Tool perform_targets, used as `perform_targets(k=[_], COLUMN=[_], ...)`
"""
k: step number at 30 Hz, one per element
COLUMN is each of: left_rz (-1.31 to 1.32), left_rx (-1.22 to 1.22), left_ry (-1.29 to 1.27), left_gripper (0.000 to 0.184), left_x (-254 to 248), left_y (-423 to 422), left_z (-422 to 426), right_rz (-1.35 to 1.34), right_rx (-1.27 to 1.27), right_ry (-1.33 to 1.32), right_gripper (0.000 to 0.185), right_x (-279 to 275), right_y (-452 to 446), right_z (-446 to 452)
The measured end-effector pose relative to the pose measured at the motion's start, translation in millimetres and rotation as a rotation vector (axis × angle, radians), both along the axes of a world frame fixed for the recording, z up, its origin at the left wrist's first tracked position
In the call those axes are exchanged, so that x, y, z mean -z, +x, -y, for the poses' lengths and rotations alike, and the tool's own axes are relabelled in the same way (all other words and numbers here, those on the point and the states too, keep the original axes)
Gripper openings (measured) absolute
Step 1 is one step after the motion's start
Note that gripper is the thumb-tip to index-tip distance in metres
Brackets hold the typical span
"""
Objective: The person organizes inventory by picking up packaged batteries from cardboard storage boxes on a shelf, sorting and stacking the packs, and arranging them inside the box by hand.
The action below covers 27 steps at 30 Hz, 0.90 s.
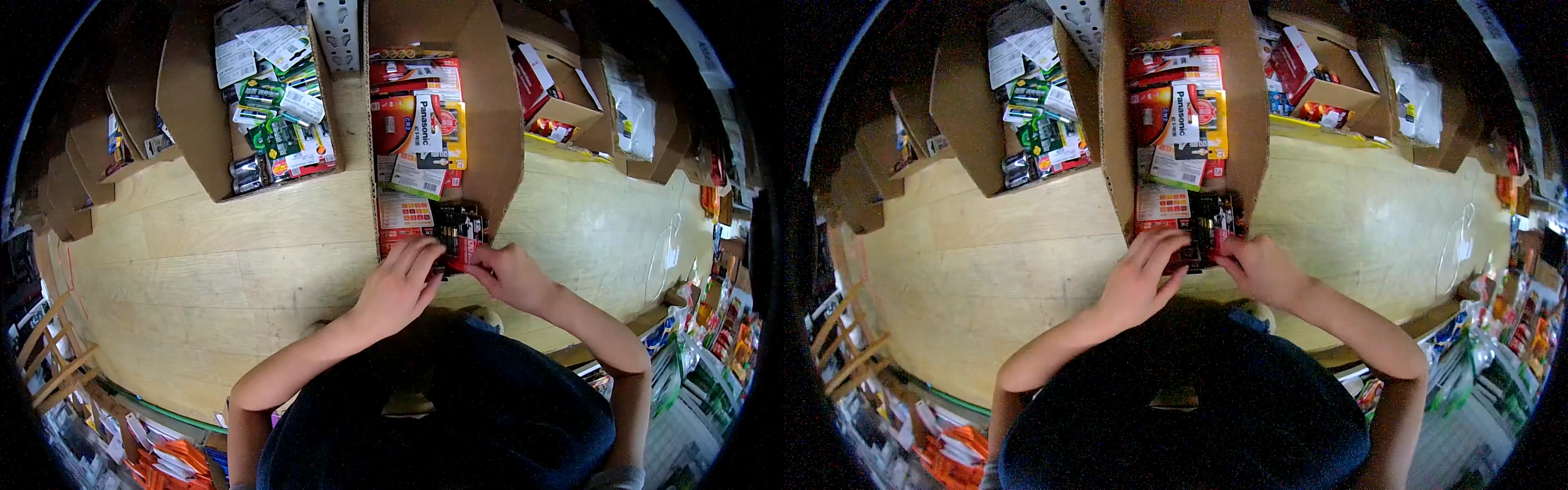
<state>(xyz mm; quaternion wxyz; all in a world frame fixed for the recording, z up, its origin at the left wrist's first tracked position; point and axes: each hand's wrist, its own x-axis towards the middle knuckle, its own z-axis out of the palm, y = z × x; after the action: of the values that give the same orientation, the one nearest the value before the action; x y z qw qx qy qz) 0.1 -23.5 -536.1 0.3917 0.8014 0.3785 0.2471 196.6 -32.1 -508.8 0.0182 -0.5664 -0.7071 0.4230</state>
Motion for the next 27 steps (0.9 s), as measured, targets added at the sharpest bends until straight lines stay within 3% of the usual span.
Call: perform_targets(k=[2,3,5,6,10,12,14,18,21,23,25,27], left_rz=[-0.057,-0.057,-0.156,-0.191,-0.21,-0.164,-0.018,-0.06,-0.151,-0.045,0.105,-0.058], left_rx=[0.029,0.034,0.087,0.12,-0.023,-0.04,-0.05,-0.05,0.078,0.102,0.135,0.172], left_ry=[-0.004,-0.005,0.023,-0.03,-0.127,-0.132,-0.218,-0.326,-0.262,-0.175,-0.123,-0.081], left_gripper=[0.06,0.06,0.087,0.1,0.112,0.114,0.115,0.112,0.104,0.096,0.093,0.092], left_x=[2.1,4.3,11.3,14.0,40.0,48.3,55.0,49.3,48.9,54.7,60.5,59.2], left_y=[7.1,11.5,23.3,29.6,50.1,53.3,54.0,51.5,49.6,54.3,58.8,60.9], left_z=[-6.4,-7.9,-12.3,-14.3,-22.4,-27.9,-33.2,-41.9,-42.1,-33.0,-27.9,-24.5], right_rz=[-0.048,-0.047,-0.128,-0.125,0.004,0.059,0.07,0.163,0.145,0.115,0.138,0.164], right_rx=[-0.054,-0.049,0.432,0.435,0.477,0.43,0.362,0.266,0.347,0.334,0.313,0.293], right_ry=[-0.046,-0.047,-0.45,-0.449,-0.452,-0.395,-0.153,-0.04,-0.138,0.035,0.029,0.021], right_gripper=[0.021,0.021,0.027,0.027,0.032,0.033,0.033,0.033,0.03,0.024,0.021,0.019], right_x=[0.8,-3.9,-17.0,-15.5,6.0,18.2,27.8,31.9,33.5,34.3,35.0,36.6], right_y=[6.4,6.8,8.2,11.9,15.2,12.1,12.1,11.8,8.8,5.6,5.6,6.7], right_z=[7.4,9.4,9.5,10.8,23.3,28.1,31.5,35.7,37.8,40.7,42.7,45.3])
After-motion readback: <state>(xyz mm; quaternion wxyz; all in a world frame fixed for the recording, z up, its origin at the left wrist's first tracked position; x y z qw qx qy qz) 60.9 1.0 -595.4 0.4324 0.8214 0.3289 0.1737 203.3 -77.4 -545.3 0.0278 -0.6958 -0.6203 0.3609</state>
